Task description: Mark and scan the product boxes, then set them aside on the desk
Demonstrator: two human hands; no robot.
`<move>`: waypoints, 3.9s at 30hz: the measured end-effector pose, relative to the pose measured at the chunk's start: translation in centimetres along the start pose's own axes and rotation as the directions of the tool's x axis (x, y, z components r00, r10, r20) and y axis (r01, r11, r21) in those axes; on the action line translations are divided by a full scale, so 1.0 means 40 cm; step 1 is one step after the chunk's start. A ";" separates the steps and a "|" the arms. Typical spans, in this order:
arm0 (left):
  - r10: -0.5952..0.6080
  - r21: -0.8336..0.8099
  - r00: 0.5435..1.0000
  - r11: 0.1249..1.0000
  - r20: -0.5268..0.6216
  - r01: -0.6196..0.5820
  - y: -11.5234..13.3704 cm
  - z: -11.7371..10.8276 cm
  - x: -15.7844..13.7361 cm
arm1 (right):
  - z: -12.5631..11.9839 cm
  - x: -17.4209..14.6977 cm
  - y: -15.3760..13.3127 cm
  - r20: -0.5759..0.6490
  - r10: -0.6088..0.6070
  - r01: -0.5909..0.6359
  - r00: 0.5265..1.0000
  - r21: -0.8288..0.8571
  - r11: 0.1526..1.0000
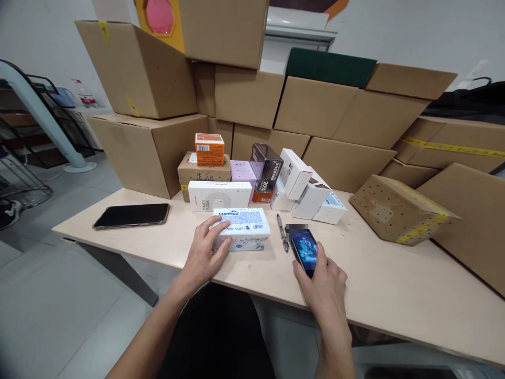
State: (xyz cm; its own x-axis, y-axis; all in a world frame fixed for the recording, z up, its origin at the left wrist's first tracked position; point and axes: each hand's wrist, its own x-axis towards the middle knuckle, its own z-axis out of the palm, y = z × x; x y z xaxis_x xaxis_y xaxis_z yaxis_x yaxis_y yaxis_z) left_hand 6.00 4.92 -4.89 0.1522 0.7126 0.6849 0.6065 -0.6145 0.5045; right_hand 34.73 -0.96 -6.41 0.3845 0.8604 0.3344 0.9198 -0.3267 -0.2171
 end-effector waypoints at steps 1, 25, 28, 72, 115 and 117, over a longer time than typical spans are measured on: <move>0.003 0.003 1.000 1.000 -0.002 -0.003 0.000 0.000 0.000 | 0.002 -0.002 -0.004 -0.020 0.002 -0.001 1.000 0.012 1.000; -0.009 -0.017 1.000 1.000 0.002 0.009 0.002 -0.002 -0.006 | 0.021 -0.011 -0.007 -0.054 -0.014 0.013 0.998 -0.022 1.000; 0.001 -0.004 1.000 1.000 -0.005 -0.001 0.003 -0.004 -0.007 | 0.020 -0.006 -0.008 -0.027 -0.014 0.013 1.000 -0.030 0.999; 0.136 0.064 0.970 0.990 -0.202 -0.126 0.030 0.016 0.023 | 0.025 -0.057 -0.309 -0.478 -0.179 0.407 0.860 0.430 0.805; 0.181 -0.068 0.975 0.979 -0.127 -0.191 0.023 0.011 0.015 | 0.014 -0.068 -0.332 -0.406 -0.072 0.338 0.911 0.637 0.692; 0.175 -0.061 0.977 0.981 -0.121 -0.183 0.023 0.011 0.015 | 0.021 -0.067 -0.334 -0.432 -0.075 0.354 0.899 0.617 0.703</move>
State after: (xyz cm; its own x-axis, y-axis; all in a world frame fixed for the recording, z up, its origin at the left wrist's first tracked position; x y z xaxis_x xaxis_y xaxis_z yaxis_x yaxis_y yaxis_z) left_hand 6.99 4.92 -4.25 0.1606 0.5480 0.8209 0.5198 -0.7540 0.4016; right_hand 21.36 1.42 -5.16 0.3105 0.6290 0.7127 0.7352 0.3164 -0.5995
